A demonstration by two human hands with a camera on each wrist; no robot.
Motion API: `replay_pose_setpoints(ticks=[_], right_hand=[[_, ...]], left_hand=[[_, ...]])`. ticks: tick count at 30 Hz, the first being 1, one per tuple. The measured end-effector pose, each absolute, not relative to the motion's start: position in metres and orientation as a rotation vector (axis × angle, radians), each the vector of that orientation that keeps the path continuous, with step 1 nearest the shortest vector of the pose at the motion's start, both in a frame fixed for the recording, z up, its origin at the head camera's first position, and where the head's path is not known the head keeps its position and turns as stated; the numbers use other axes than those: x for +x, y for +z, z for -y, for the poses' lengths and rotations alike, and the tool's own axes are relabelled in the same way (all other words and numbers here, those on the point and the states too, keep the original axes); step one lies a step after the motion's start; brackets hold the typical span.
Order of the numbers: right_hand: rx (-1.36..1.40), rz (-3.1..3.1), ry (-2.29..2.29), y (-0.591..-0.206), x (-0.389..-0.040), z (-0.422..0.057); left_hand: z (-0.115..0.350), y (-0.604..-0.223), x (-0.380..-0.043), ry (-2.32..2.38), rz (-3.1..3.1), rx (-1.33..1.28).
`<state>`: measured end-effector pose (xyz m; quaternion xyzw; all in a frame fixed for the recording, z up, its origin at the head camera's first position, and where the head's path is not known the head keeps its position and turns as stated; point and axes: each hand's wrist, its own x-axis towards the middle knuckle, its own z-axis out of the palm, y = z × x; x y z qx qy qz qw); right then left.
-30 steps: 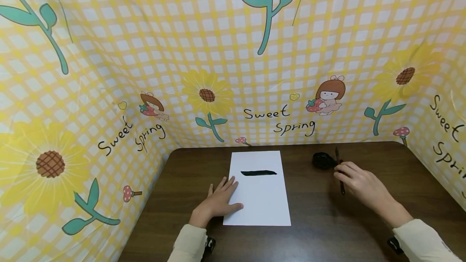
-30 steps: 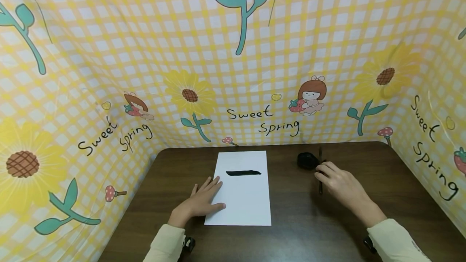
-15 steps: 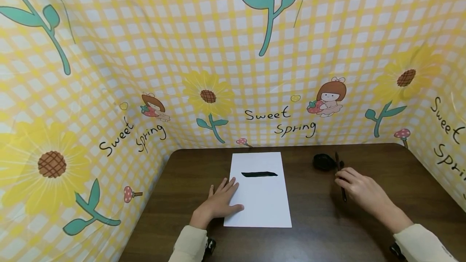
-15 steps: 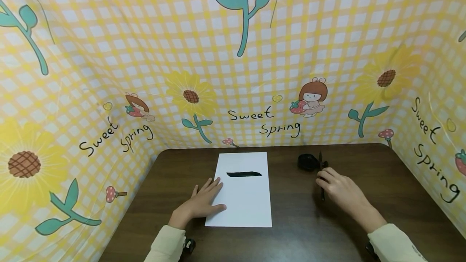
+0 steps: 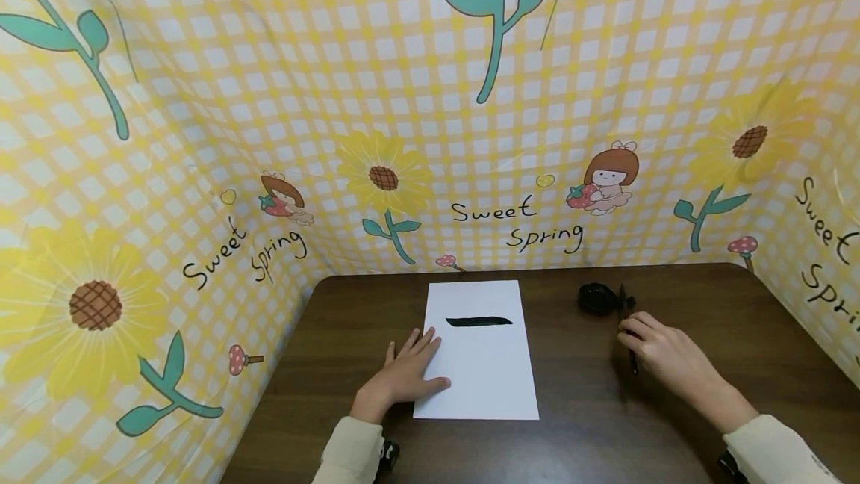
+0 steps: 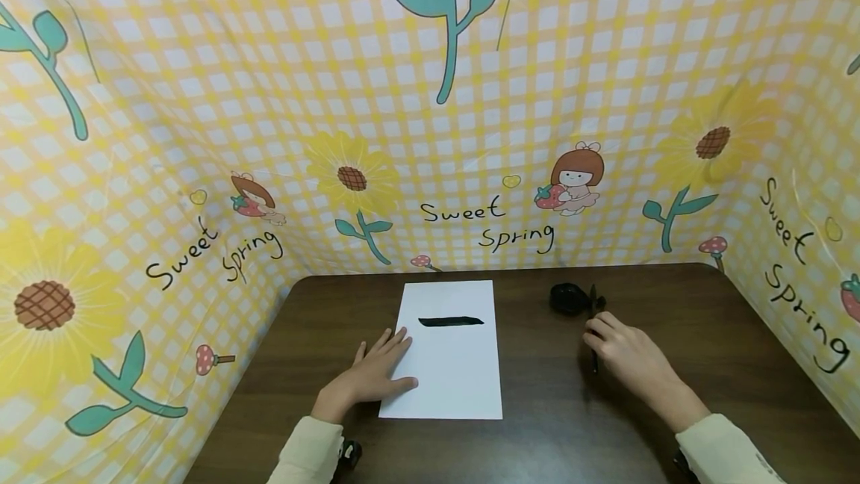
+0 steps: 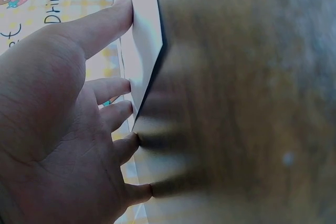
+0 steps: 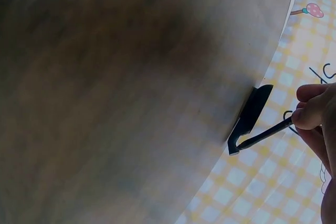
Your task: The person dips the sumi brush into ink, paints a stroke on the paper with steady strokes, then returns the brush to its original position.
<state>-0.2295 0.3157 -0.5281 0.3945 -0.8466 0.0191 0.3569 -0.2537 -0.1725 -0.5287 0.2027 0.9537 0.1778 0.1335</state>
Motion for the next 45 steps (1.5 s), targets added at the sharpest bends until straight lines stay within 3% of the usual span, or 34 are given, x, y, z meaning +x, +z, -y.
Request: replay_pose_setpoints(ticks=[45], right_hand=[[1.011,2.349,-0.048,-0.5341,-0.2259,-0.3131]], left_hand=[[0.1715,-0.5289,-0.2543,0.515,-2.772,0.583]])
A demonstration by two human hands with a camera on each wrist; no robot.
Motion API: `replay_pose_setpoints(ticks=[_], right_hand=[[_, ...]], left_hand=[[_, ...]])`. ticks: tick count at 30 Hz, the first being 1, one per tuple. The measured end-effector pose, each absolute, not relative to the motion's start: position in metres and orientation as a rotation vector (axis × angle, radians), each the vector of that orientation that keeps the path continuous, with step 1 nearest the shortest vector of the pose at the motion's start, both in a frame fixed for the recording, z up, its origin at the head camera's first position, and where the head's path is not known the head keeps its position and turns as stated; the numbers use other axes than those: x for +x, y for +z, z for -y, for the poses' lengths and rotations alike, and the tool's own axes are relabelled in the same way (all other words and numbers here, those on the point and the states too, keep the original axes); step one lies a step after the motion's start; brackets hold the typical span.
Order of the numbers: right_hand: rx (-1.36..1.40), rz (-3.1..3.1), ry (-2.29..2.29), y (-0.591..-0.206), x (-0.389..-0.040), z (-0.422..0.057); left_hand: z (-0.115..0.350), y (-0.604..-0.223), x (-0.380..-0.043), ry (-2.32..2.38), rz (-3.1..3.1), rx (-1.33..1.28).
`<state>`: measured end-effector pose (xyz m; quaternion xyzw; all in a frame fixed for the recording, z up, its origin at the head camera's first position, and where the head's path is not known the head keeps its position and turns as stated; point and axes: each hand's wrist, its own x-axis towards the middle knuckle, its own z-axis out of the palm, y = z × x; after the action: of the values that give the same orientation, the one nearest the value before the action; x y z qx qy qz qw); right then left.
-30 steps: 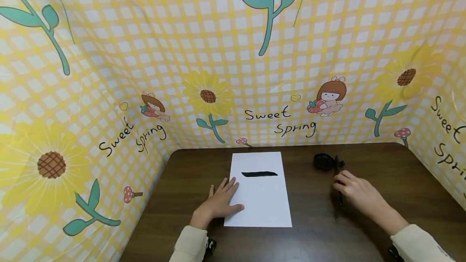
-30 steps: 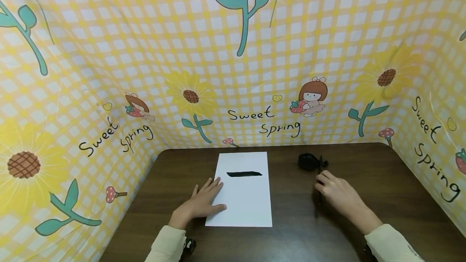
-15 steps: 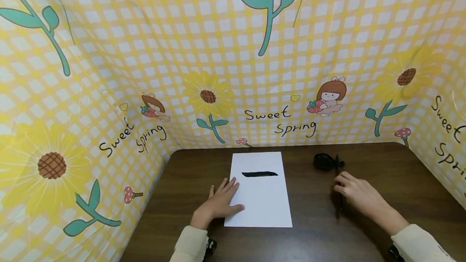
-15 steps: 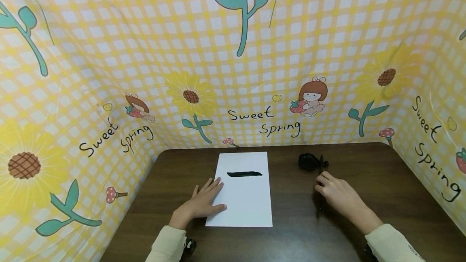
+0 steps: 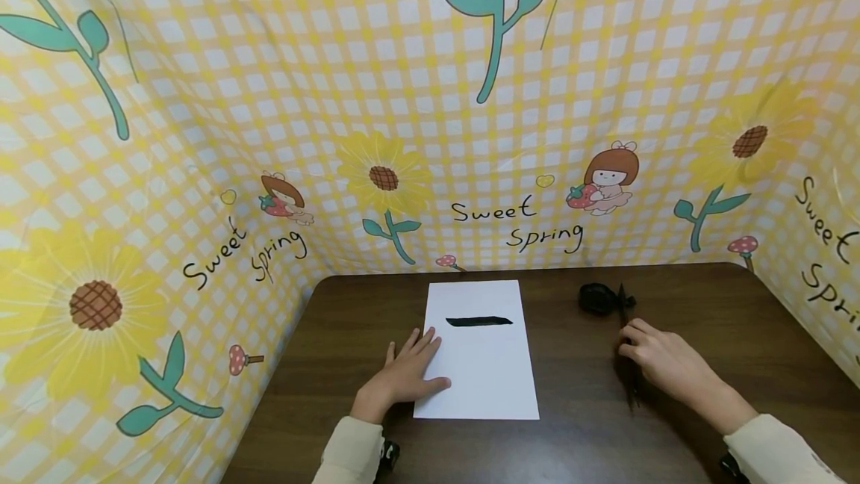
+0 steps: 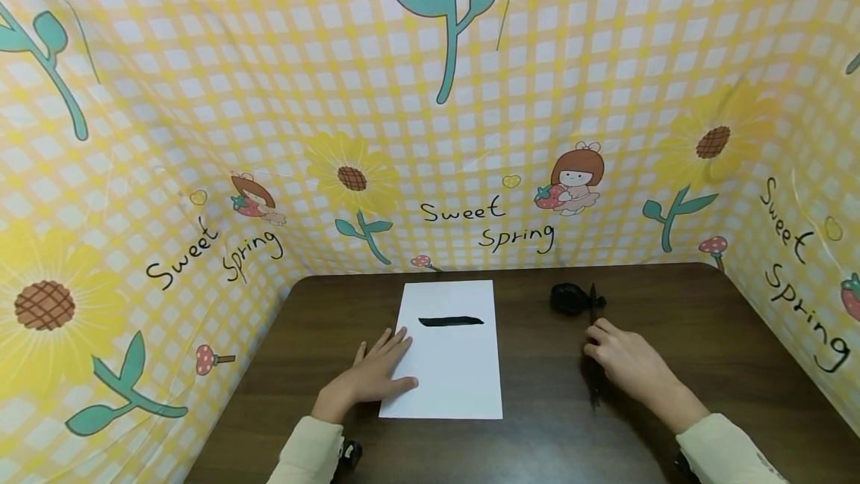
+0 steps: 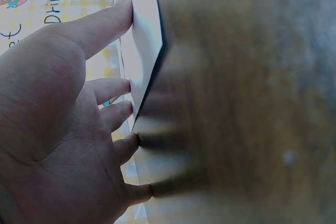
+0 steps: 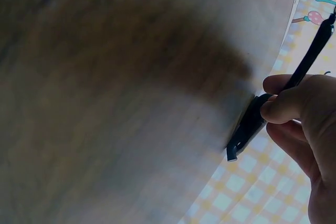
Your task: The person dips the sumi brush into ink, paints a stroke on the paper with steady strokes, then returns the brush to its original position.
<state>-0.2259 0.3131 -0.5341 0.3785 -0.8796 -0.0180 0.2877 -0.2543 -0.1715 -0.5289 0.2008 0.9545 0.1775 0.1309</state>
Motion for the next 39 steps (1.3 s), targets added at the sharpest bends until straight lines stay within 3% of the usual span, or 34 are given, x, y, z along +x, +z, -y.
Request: replay_pose_setpoints(ticks=[39], right_hand=[[0.993,2.406,-0.038,-0.5374,-0.2213,-0.315]], left_hand=[[0.1727,-0.5328,-0.2542,0.512,-2.774,0.585]])
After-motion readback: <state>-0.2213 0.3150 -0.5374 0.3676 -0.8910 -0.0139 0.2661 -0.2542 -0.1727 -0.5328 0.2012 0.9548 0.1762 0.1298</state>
